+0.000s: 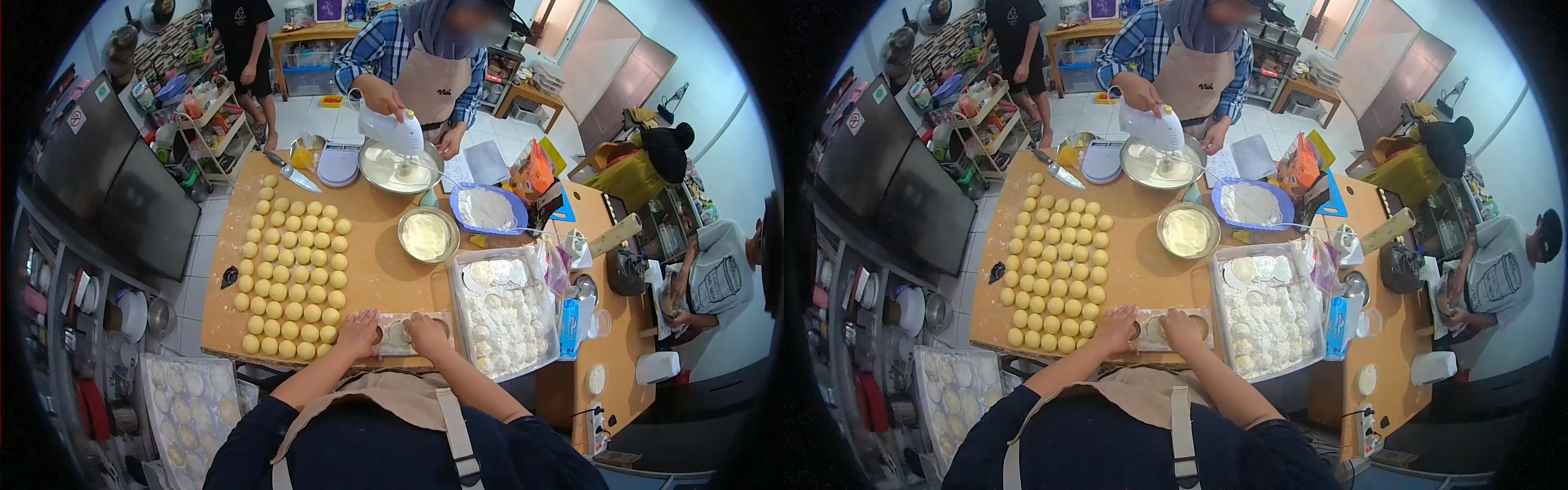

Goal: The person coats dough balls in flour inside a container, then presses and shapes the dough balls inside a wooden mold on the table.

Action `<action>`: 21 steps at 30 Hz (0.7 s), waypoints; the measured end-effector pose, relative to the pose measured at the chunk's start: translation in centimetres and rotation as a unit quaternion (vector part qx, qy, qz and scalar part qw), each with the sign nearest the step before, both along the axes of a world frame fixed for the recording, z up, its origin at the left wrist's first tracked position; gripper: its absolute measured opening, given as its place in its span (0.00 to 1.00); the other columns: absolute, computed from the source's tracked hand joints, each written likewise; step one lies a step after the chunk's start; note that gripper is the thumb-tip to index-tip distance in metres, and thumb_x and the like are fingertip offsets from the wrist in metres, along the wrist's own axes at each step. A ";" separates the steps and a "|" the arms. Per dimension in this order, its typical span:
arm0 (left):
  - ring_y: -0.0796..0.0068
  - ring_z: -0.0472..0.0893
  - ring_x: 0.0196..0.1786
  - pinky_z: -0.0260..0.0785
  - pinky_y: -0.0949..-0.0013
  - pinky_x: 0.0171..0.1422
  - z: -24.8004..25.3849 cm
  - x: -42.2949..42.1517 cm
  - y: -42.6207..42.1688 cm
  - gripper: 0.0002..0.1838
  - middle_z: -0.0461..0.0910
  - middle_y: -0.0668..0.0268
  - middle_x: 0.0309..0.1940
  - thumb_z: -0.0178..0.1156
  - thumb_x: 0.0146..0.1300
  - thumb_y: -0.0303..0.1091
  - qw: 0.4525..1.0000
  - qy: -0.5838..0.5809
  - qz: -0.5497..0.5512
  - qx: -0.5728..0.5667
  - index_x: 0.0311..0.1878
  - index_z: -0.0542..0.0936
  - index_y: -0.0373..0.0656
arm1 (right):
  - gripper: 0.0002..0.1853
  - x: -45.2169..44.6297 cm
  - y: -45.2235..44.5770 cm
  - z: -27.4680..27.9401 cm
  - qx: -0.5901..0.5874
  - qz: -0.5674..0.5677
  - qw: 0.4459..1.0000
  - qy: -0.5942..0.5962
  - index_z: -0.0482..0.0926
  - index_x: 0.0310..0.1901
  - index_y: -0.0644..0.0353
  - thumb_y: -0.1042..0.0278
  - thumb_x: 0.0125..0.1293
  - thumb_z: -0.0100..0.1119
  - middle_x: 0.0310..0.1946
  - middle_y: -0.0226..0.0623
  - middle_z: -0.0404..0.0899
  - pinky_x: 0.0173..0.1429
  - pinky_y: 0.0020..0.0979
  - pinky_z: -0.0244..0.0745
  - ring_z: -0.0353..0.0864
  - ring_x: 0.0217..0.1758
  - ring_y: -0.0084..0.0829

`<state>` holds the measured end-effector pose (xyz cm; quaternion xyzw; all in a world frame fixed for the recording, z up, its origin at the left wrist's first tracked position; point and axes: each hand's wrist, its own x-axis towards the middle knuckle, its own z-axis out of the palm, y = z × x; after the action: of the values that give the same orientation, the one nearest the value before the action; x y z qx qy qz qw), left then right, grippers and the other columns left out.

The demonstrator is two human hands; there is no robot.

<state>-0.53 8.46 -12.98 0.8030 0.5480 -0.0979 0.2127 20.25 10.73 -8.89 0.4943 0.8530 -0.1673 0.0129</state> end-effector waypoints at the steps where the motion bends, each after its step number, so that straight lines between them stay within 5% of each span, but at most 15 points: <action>1: 0.62 0.53 0.78 0.48 0.52 0.78 -0.3 -0.1 0.0 0.58 0.51 0.61 0.77 0.75 0.43 0.54 1.000 -0.008 0.003 0.007 0.74 0.54 0.41 | 0.09 -0.1 0.0 0.1 -0.003 -0.001 1.000 0.000 0.79 0.39 0.57 0.76 0.56 0.56 0.43 0.46 0.75 0.47 0.43 0.78 0.80 0.47 0.46; 21: 0.64 0.51 0.78 0.44 0.53 0.80 0.6 0.3 0.0 0.62 0.51 0.62 0.77 0.76 0.39 0.57 1.000 -0.005 0.016 -0.013 0.75 0.54 0.42 | 0.11 0.5 0.5 0.1 -0.011 -0.020 0.999 -0.025 0.80 0.40 0.57 0.77 0.53 0.58 0.44 0.45 0.76 0.50 0.43 0.79 0.80 0.50 0.44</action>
<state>-0.27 8.46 -12.34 0.7920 0.5583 -0.0972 0.2272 20.76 11.20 -8.78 0.5151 0.8404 -0.1644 0.0367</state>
